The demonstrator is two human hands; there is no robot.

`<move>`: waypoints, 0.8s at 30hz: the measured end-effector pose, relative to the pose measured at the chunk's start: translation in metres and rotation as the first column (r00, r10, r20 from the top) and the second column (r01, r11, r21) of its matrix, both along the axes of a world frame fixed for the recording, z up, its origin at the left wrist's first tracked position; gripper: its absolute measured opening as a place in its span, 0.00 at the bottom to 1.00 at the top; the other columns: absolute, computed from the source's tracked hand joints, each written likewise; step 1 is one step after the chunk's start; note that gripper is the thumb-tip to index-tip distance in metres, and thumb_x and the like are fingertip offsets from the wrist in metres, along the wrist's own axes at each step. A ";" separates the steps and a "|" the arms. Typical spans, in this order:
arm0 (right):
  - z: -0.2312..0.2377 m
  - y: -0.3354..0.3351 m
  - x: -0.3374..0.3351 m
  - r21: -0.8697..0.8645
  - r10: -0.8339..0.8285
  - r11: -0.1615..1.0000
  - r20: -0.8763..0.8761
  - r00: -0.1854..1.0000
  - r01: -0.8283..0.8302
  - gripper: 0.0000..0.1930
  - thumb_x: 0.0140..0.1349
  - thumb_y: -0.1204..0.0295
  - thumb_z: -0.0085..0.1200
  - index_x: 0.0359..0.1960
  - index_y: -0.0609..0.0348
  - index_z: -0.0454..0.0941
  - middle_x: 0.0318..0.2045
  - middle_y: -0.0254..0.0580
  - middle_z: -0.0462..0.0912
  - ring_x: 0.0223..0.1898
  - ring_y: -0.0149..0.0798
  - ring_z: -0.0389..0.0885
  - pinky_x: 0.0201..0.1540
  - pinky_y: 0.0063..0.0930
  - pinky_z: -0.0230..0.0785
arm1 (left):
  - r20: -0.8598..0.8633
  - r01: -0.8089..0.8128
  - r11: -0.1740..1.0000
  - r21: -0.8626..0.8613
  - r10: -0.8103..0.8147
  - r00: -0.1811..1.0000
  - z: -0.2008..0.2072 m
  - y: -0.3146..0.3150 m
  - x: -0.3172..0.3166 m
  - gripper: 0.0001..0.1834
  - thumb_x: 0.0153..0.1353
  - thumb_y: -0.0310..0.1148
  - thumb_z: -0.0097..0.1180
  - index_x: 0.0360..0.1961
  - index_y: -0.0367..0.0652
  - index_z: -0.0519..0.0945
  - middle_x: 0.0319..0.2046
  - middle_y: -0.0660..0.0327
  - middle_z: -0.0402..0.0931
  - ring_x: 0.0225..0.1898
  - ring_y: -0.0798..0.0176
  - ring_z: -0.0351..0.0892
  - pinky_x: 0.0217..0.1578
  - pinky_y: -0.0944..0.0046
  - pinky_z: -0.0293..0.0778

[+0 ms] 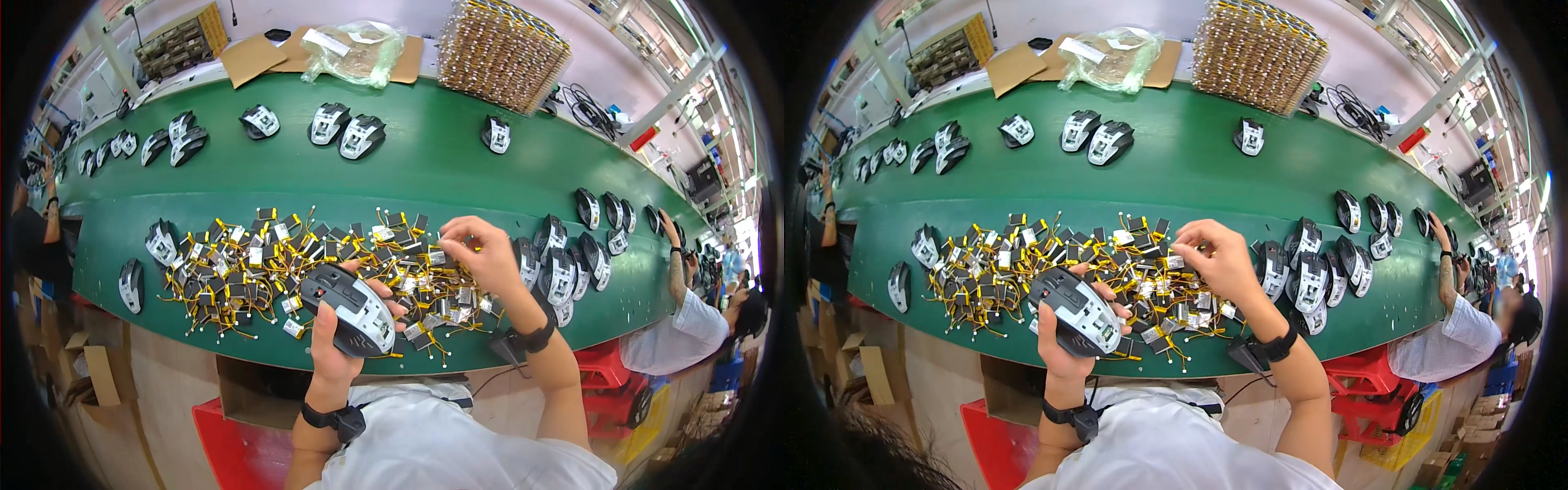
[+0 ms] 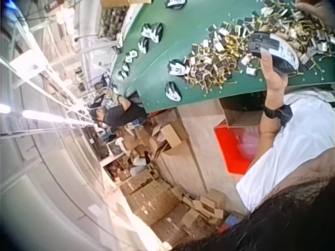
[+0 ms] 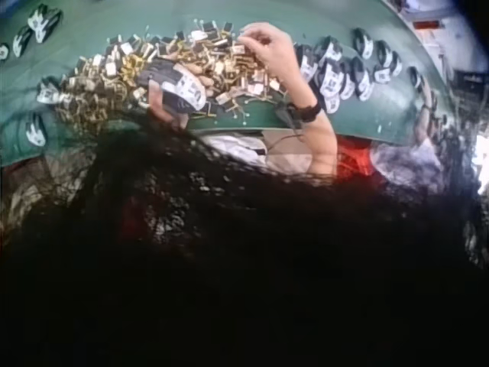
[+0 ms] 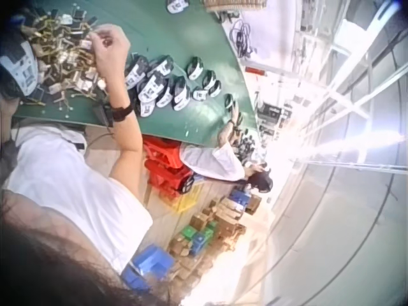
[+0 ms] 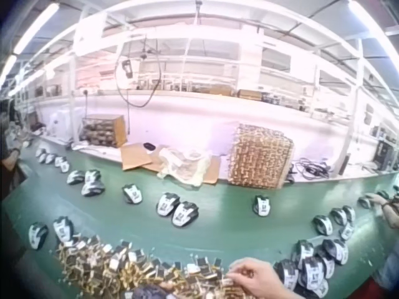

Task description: The person inserts small yellow-wired battery packs into the bottom of black-and-white computer mouse shells. They pick up a mouse shell, insert a battery, and place the assembled unit on the green table. This process is repeated continuously throughout the clip.

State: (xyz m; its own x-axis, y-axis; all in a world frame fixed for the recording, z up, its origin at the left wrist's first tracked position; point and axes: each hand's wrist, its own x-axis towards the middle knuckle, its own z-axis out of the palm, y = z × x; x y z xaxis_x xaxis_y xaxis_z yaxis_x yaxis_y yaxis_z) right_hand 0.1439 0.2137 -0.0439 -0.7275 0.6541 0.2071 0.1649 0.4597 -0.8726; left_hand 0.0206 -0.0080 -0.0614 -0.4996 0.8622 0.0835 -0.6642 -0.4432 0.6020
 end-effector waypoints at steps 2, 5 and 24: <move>0.000 0.003 0.008 -0.410 -0.003 0.908 -0.214 0.977 -0.087 0.07 0.64 0.72 0.59 0.39 0.62 0.80 0.36 0.35 0.84 0.31 0.23 0.76 0.33 0.17 0.68 | 0.019 0.007 1.000 0.017 -0.007 1.000 0.001 0.003 0.000 0.43 0.64 0.63 0.47 0.68 0.42 0.55 0.47 0.45 0.73 0.45 0.44 0.81 0.40 0.45 0.83; 0.011 -0.005 0.014 -0.706 -0.074 0.661 -0.398 0.914 -0.254 0.10 0.68 0.70 0.55 0.45 0.63 0.77 0.32 0.33 0.80 0.31 0.22 0.73 0.34 0.16 0.66 | 0.005 0.024 1.000 0.004 -0.024 1.000 0.003 0.007 0.003 0.43 0.63 0.62 0.47 0.68 0.42 0.54 0.47 0.46 0.73 0.45 0.44 0.81 0.40 0.45 0.83; 0.038 -0.094 0.023 -0.489 0.108 0.840 -0.271 0.956 -0.234 0.09 0.60 0.79 0.61 0.42 0.67 0.80 0.38 0.41 0.83 0.38 0.28 0.80 0.42 0.22 0.72 | -0.022 -0.077 0.992 -0.097 0.075 0.997 0.018 0.023 0.016 0.43 0.64 0.63 0.45 0.67 0.40 0.58 0.46 0.47 0.74 0.41 0.51 0.81 0.40 0.56 0.80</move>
State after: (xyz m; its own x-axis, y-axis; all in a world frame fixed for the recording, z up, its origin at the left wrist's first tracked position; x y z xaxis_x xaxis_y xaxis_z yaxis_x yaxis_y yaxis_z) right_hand 0.1673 0.1198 -0.0056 -0.8124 0.5811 0.0492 -0.1027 -0.0595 -0.9929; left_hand 0.0367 0.0146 -0.0437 -0.5631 0.8263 0.0108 -0.6190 -0.4305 0.6569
